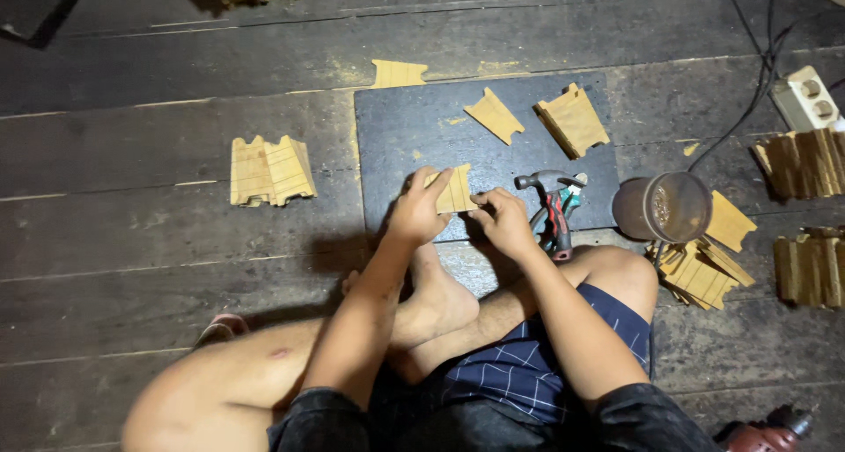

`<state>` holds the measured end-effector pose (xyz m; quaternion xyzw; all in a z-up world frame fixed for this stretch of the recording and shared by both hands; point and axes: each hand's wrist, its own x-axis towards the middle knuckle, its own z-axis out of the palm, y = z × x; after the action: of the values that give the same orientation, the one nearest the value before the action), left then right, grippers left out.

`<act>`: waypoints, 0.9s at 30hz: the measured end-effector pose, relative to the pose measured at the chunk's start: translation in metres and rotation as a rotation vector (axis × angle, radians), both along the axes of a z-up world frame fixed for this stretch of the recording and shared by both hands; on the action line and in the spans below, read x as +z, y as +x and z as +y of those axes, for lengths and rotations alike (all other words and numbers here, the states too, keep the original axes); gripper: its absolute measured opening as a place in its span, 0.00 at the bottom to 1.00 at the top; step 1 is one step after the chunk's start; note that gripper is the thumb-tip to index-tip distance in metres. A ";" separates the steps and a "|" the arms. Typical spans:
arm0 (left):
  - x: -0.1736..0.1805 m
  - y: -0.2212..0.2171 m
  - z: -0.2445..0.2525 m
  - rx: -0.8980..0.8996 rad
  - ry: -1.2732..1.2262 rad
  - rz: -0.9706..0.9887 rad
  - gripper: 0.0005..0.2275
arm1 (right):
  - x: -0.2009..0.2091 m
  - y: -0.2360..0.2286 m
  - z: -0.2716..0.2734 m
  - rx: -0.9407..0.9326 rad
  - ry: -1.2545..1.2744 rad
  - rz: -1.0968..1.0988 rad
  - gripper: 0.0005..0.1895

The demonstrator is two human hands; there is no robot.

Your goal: The person assembles wooden components by fitting small wooden pieces together and securing them with a hammer.

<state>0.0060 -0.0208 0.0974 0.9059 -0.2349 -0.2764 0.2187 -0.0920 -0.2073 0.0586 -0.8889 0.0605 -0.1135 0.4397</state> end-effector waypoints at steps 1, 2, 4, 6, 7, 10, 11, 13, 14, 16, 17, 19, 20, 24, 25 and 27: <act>0.006 0.002 0.000 0.002 -0.005 0.021 0.35 | -0.001 0.000 -0.001 0.005 -0.002 0.007 0.11; 0.013 0.004 -0.001 0.004 -0.010 0.043 0.35 | -0.002 0.000 -0.002 0.010 -0.004 0.015 0.12; 0.012 0.004 -0.003 -0.014 -0.013 0.034 0.35 | 0.025 -0.005 -0.004 0.014 -0.034 0.021 0.16; 0.012 0.006 -0.003 -0.020 -0.014 0.019 0.35 | 0.047 -0.005 -0.022 0.030 -0.062 0.024 0.20; 0.011 0.005 -0.002 -0.016 -0.021 0.014 0.35 | 0.055 -0.007 -0.039 -0.046 -0.123 0.019 0.18; 0.010 0.004 -0.002 -0.012 -0.027 0.012 0.35 | 0.081 -0.029 -0.112 -0.222 -0.305 0.014 0.14; 0.010 0.006 -0.004 -0.011 -0.030 0.010 0.35 | 0.091 -0.039 -0.142 -0.322 -0.430 0.008 0.11; 0.011 0.003 0.000 -0.018 -0.130 -0.034 0.35 | 0.065 -0.073 -0.209 -0.388 -0.547 0.064 0.12; 0.012 0.002 0.002 -0.024 -0.228 -0.081 0.35 | 0.053 -0.089 -0.244 -0.455 -0.664 0.118 0.17; 0.013 0.002 0.000 -0.018 -0.227 -0.059 0.36 | 0.060 -0.094 -0.263 -0.389 -0.671 0.449 0.18; 0.014 0.002 0.001 -0.017 -0.221 -0.043 0.36 | 0.061 -0.098 -0.271 -0.325 -0.662 0.776 0.20; 0.012 0.003 0.001 -0.018 -0.228 -0.041 0.35 | 0.060 -0.092 -0.270 -0.258 -0.636 0.877 0.19; 0.010 0.002 0.001 -0.023 -0.237 -0.044 0.35 | 0.058 -0.089 -0.269 -0.196 -0.608 0.973 0.19; 0.007 0.003 0.002 -0.015 -0.265 -0.062 0.36 | 0.000 -0.090 -0.297 -0.172 -0.707 1.068 0.13; 0.010 0.003 0.003 -0.010 -0.261 -0.044 0.35 | -0.015 -0.093 -0.308 -0.141 -0.712 1.019 0.14; 0.012 0.002 0.003 -0.003 -0.256 -0.023 0.35 | -0.044 -0.099 -0.329 -0.108 -0.717 0.972 0.15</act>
<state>0.0078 -0.0175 0.1090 0.8733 -0.2723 -0.2340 0.3294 -0.1908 -0.5366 0.0141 -0.9274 0.2575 0.2699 0.0284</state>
